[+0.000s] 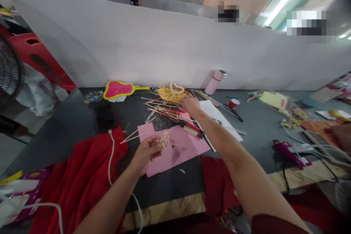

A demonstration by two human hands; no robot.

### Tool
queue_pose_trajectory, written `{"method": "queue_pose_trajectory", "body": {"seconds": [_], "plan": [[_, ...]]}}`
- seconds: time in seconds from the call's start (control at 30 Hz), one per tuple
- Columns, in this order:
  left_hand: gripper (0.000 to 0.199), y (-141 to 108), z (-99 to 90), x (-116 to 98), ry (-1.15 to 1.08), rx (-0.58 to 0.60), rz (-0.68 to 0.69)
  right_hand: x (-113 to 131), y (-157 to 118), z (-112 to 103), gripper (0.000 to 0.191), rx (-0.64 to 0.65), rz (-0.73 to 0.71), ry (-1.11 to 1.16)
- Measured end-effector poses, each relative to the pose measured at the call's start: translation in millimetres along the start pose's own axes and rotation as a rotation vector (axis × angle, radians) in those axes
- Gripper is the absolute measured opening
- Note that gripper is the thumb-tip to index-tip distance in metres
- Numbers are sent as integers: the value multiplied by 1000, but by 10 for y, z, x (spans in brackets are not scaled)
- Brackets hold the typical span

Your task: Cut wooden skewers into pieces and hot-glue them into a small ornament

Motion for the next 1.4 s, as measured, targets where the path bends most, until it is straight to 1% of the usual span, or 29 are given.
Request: {"method": "queue_pose_trajectory", "body": {"seconds": [0.1,0.2,0.3,0.4,0.5,0.6,0.83,0.93,1.07,1.17,1.27,1.33,1.4], "plan": [[37,-2,1,3,0,11,-1,29,6,-66,23,-27,-5,-13],[38,-9,4,10,-5,19,0,95,1,-182,24,-55,-34,-12],[37,-12,5,13,-8,22,5,237,-19,-286,24,-68,-80,0],[36,-10,4,10,-5,16,5,447,-57,-339,24,-63,-138,24],[36,-10,3,0,-2,7,14,655,-103,-347,23,-52,-183,45],[35,-13,6,-5,6,7,13,781,-139,-327,22,-46,-195,54],[34,-17,6,-21,8,6,34,802,-198,-204,21,-9,-159,58],[35,-16,4,-18,11,7,30,797,-233,-197,23,-2,-154,69],[35,5,-4,-1,19,13,30,707,-283,-313,29,-15,-145,94],[36,24,-14,14,31,-1,28,508,-358,-475,27,-50,-132,124],[34,32,-16,29,53,-1,29,222,-514,-677,24,-162,-108,214],[34,33,-16,43,63,4,33,15,-670,-800,23,-259,-34,306],[34,34,-19,57,68,4,38,-156,-851,-884,22,-339,80,401]]}}
Point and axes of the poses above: each hand's wrist, its own y-axis towards the middle knuckle, its own z-axis out of the palm, x = y × z, the point moved 4 cm from there along y, towards the middle knuckle, and after that the axes turned 15 degrees about -x, right-handed, at the moved point
